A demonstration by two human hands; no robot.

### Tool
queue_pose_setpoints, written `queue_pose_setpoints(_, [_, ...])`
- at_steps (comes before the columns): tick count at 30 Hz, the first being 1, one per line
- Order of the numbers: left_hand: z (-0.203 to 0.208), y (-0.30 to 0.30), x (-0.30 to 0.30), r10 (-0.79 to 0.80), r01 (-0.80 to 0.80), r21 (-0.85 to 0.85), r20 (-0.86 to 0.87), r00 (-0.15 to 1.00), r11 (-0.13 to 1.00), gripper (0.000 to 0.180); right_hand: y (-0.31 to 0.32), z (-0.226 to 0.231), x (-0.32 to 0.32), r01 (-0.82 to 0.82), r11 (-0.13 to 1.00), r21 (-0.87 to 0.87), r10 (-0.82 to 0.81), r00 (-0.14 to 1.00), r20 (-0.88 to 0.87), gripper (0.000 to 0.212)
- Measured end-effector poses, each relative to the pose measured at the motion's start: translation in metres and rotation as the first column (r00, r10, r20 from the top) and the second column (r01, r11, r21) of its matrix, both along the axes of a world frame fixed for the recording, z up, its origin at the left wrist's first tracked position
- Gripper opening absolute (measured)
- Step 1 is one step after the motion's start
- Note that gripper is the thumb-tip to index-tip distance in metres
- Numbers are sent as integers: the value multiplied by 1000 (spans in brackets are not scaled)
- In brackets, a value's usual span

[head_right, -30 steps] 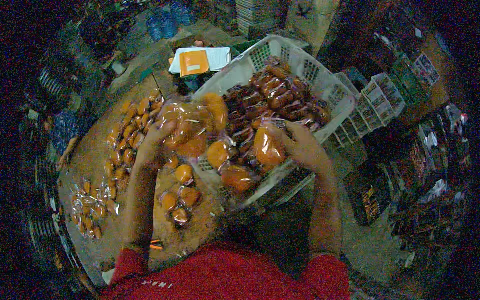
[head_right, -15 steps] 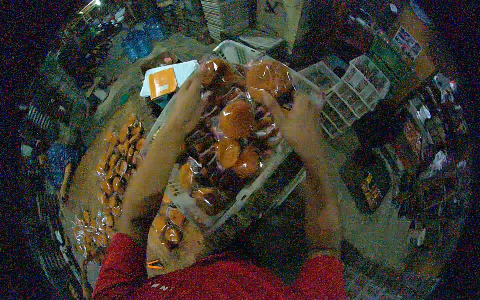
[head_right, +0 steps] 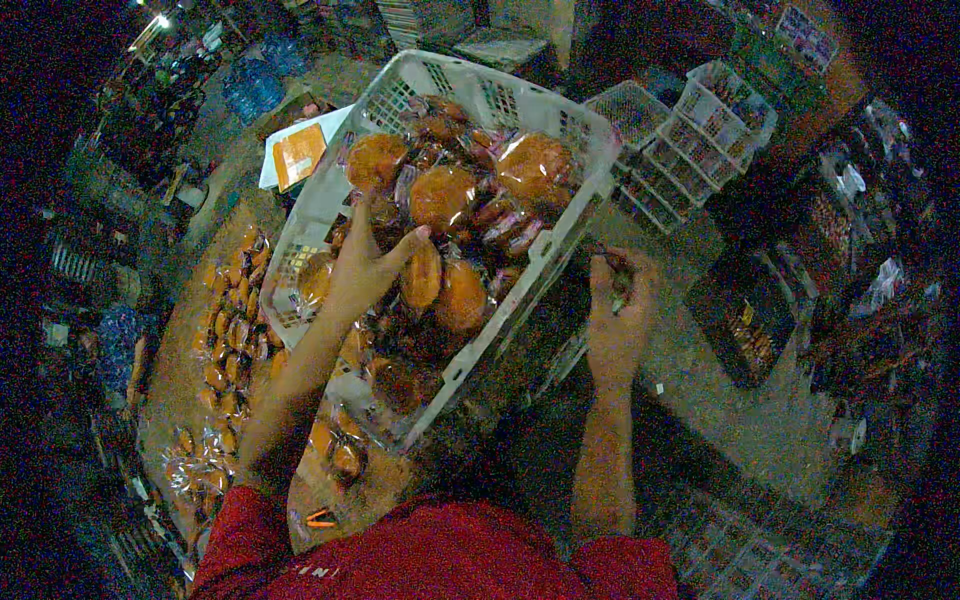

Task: The person places round buns into clear plastic bags, seals each bag with a handheld stapler, and stacks the sealed packages on the table. The person then gathers the sealed buns and places them into a white plastic crate.

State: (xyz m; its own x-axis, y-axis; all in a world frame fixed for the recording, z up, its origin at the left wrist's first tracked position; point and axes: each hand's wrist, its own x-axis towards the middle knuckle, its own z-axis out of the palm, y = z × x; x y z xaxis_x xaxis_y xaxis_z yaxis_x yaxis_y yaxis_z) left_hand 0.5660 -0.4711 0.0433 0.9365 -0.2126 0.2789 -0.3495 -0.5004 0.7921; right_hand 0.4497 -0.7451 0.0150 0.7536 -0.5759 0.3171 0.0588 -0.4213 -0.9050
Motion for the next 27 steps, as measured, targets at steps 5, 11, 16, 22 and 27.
queue_pose_setpoints(5, [-6, 1, -30, -57, 75, 88, -187, 981, 993, 98, -24, -122, -36, 9, 960, 281, 23, 993, -112, 34])
queue_pose_setpoints(11, [5, 28, -20, 111, -153, 212, 197, 974, 965, 70, -73, -343, -98, 537, 833, 131, -449, 795, -407, 48])
queue_pose_setpoints(16, [4, 58, -3, -35, -262, 764, 349, 936, 590, 58, -61, -506, -101, 428, 899, -95, -353, 576, -738, 54])
queue_pose_setpoints(22, [-8, 103, -67, 281, -493, 304, 536, 796, 816, 43, -60, -600, -76, 479, 875, 68, -193, 475, -859, 56])
queue_pose_setpoints(27, [-7, 119, -86, 324, -583, 274, 618, 716, 765, 34, -82, -606, -90, 533, 837, 123, -178, 477, -861, 58])
